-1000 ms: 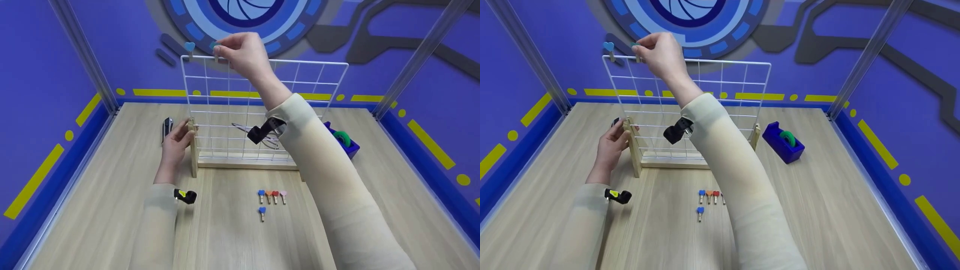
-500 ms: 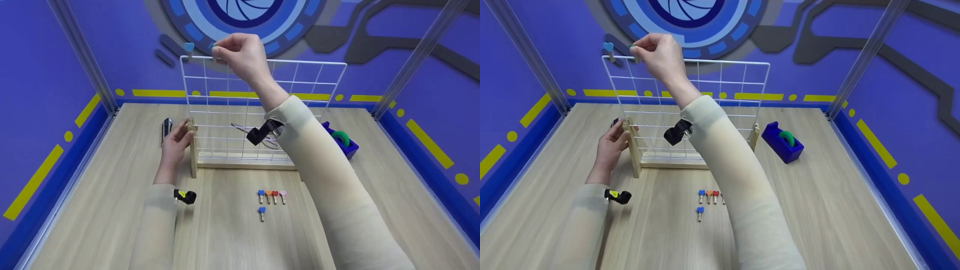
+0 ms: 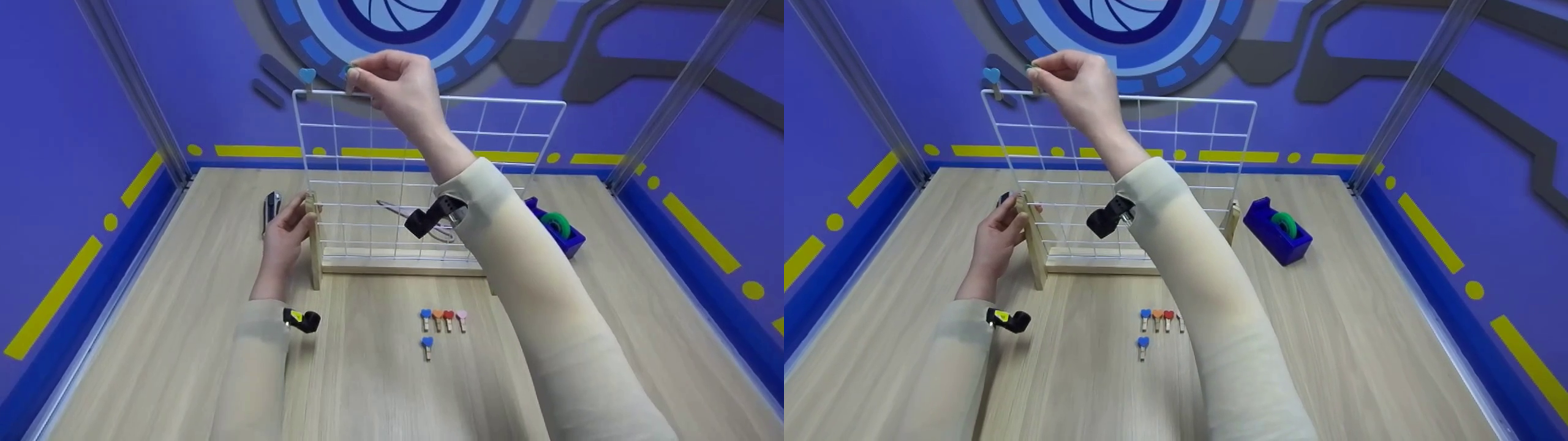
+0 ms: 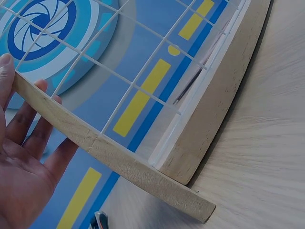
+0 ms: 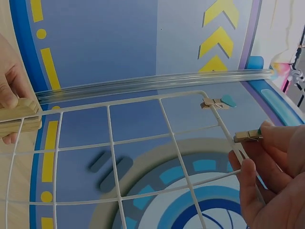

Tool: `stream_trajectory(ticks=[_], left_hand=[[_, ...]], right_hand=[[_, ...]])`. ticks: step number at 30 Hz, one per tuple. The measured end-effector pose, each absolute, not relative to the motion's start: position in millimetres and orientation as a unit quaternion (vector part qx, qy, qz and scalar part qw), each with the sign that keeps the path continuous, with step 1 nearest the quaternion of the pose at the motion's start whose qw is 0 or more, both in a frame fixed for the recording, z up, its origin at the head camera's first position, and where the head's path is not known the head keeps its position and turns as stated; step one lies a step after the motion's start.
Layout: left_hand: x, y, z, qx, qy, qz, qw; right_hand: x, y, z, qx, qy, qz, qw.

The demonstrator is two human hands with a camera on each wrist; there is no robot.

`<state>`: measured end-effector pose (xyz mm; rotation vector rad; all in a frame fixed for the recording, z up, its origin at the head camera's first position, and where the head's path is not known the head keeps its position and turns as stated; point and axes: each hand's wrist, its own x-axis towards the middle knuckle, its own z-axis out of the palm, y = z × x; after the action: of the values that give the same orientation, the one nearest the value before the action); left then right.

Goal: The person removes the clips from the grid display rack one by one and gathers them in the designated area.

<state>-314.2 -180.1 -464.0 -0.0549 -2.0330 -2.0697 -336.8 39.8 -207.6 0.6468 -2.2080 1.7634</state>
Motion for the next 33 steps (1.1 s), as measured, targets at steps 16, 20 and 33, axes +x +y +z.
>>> stream_trajectory(ticks=[16,20,33], left_hand=[[-314,-179,-463,-0.023,-0.696,-0.706,0.13],[-314,-179,-464,-0.022,-0.693,-0.709,0.13],[-314,-179,-464,-0.016,-0.695,-0.709,0.121]], right_hand=[[-317,57,-218,0.307,-0.712,0.615,0.143],[-310,63,-225,0.31,-0.723,0.604,0.13],[-295,94,-257,0.306,-0.731,0.6,0.11]])
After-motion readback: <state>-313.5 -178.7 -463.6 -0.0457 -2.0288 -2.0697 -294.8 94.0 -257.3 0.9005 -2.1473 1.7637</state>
